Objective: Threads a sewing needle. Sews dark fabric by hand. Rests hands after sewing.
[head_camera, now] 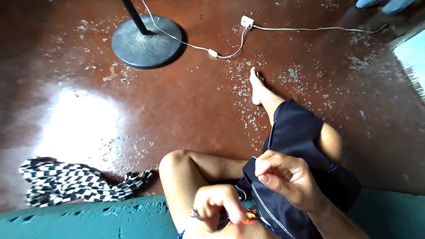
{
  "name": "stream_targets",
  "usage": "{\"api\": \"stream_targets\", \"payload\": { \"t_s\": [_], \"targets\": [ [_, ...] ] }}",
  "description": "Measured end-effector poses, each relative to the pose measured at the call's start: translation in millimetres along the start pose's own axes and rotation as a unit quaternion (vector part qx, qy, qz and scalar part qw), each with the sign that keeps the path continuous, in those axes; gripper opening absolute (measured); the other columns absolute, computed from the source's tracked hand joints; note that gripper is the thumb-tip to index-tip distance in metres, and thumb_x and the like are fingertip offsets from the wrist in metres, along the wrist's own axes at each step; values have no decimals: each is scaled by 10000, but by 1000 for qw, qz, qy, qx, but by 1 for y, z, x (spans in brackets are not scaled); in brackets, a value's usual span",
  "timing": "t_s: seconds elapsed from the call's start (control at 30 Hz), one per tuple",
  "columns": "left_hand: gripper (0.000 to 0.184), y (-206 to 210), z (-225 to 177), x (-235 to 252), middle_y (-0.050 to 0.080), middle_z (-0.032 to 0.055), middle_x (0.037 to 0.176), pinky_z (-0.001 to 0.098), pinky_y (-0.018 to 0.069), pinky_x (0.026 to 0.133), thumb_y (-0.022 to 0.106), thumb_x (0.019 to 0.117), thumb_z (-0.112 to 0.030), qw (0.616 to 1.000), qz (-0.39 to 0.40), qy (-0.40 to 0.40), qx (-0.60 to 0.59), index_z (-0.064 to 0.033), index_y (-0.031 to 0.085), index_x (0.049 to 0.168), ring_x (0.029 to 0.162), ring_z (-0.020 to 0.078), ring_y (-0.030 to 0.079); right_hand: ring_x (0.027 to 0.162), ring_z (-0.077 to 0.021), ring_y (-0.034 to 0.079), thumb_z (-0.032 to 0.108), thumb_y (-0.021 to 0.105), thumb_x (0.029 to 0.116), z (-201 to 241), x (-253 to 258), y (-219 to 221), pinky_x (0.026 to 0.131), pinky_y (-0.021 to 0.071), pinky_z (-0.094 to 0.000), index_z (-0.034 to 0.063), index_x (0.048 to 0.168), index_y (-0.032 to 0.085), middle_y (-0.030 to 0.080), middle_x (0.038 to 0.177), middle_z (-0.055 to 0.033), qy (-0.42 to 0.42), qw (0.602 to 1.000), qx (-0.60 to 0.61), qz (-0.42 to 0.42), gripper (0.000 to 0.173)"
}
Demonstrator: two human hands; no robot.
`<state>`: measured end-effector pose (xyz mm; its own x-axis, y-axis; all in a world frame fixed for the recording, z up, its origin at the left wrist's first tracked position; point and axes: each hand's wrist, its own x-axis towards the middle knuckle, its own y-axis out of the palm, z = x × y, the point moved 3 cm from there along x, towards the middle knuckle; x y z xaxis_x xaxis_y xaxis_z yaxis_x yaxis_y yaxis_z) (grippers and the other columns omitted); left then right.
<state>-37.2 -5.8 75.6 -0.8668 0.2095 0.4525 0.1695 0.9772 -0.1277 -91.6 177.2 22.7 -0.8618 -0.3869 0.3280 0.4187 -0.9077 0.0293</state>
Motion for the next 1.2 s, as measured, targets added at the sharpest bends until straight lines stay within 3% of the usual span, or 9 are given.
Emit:
{"api": "stream_targets", "payload": {
  "t_s": [0.13,0.27,0.63,1.2],
  "targets": [
    [43,3,22,-9,488,-83,1037,48,346,868,683,971,-252,974,-120,37,186,-215,684,950,945,-101,463,921,84,622,155,607,1032,3,-2,5,763,510,-77,70,1066,692,706,1027,71,-13,1000,-10,-6,125],
    [43,13,33,-11,472,-69,1045,49,341,885,704,946,-200,945,-181,69,262,-202,665,929,962,-80,459,913,84,621,138,596,1033,2,-2,7,753,512,-74,62,1060,685,702,1027,63,-15,1000,-13,-4,120],
    [81,17,38,-9,477,-23,965,151,355,848,694,949,-169,917,-200,128,320,-164,617,923,878,32,471,882,94,602,140,594,1033,-1,-3,7,733,493,-67,76,1065,692,696,1015,77,-5,1000,0,-1,122],
    [89,16,37,-5,479,-13,979,143,368,856,709,940,-150,919,-191,135,317,-146,622,917,896,30,480,885,89,601,132,592,1036,0,-4,8,729,490,-67,62,1073,696,696,1041,63,-15,1000,-4,5,131]
  ]
}}
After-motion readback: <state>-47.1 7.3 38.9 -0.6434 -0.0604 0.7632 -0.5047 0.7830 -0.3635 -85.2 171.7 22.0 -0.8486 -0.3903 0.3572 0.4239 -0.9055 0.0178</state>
